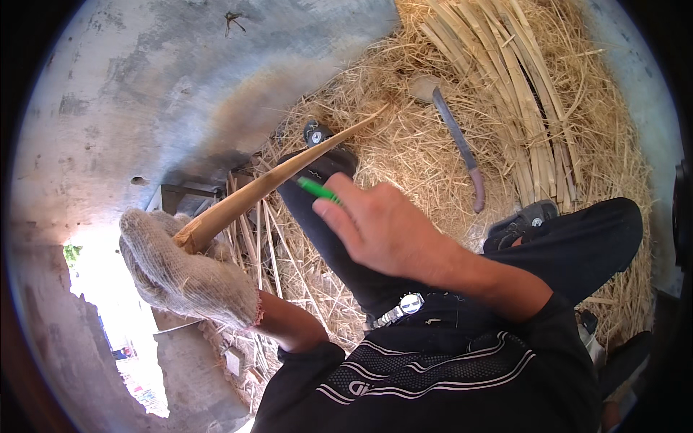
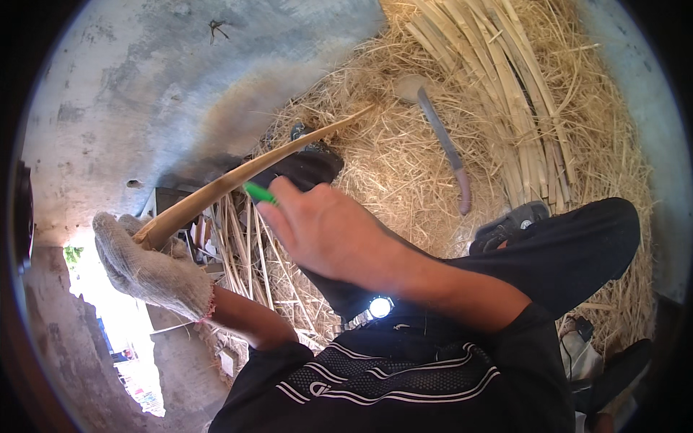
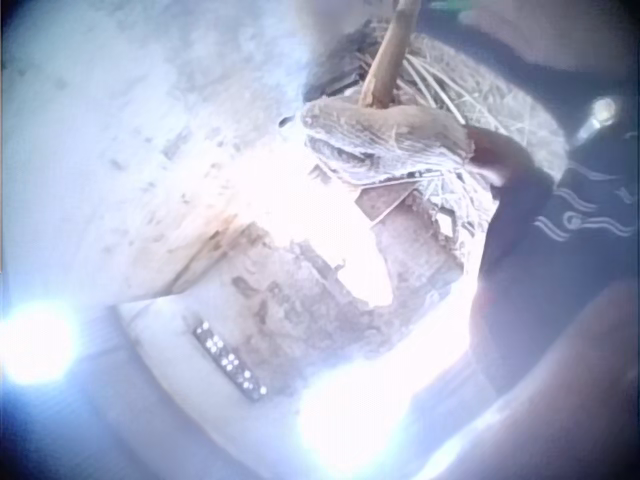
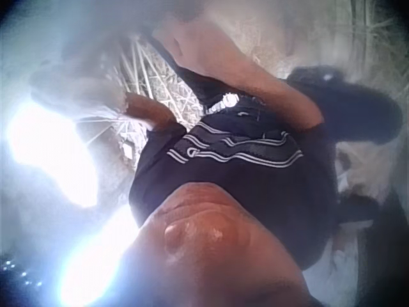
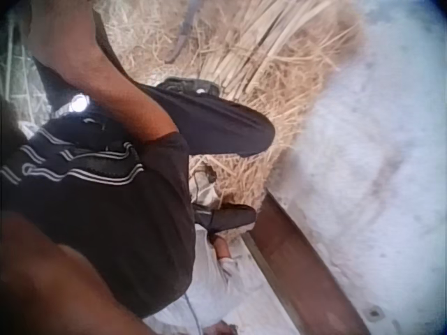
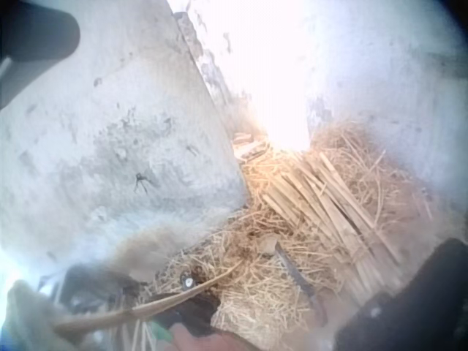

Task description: The person sits cross-legged on a straw-covered floor and uses a green-handled knife to shave the surface of a long, thin bamboo stick. They hold the stick with a gloved left hand and repeatedly scrape the blade along its length to remove the outer layer.

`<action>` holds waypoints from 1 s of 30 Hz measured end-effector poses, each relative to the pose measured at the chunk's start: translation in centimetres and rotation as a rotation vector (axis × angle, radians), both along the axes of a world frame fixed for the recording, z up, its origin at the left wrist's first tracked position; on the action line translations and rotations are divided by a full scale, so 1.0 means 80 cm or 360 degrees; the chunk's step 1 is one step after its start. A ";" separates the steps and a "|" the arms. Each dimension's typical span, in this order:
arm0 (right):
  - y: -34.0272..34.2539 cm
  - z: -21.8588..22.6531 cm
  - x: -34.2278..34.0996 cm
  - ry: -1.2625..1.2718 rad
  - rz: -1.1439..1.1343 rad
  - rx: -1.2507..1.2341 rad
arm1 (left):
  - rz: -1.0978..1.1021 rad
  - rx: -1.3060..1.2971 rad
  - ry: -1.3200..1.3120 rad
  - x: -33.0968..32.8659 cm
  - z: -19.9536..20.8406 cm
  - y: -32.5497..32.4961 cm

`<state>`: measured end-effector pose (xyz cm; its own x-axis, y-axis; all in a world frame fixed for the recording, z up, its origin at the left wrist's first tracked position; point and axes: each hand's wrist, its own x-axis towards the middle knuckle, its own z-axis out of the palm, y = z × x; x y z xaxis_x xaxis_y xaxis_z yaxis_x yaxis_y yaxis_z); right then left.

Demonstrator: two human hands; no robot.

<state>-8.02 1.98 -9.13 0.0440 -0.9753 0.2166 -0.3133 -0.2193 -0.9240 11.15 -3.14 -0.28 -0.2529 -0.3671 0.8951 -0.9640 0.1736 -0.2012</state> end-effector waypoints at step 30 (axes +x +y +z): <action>-0.021 -0.007 0.006 0.0519 -0.0286 0.0210 | -0.0747 0.0352 0.1410 -0.029 0.008 -0.006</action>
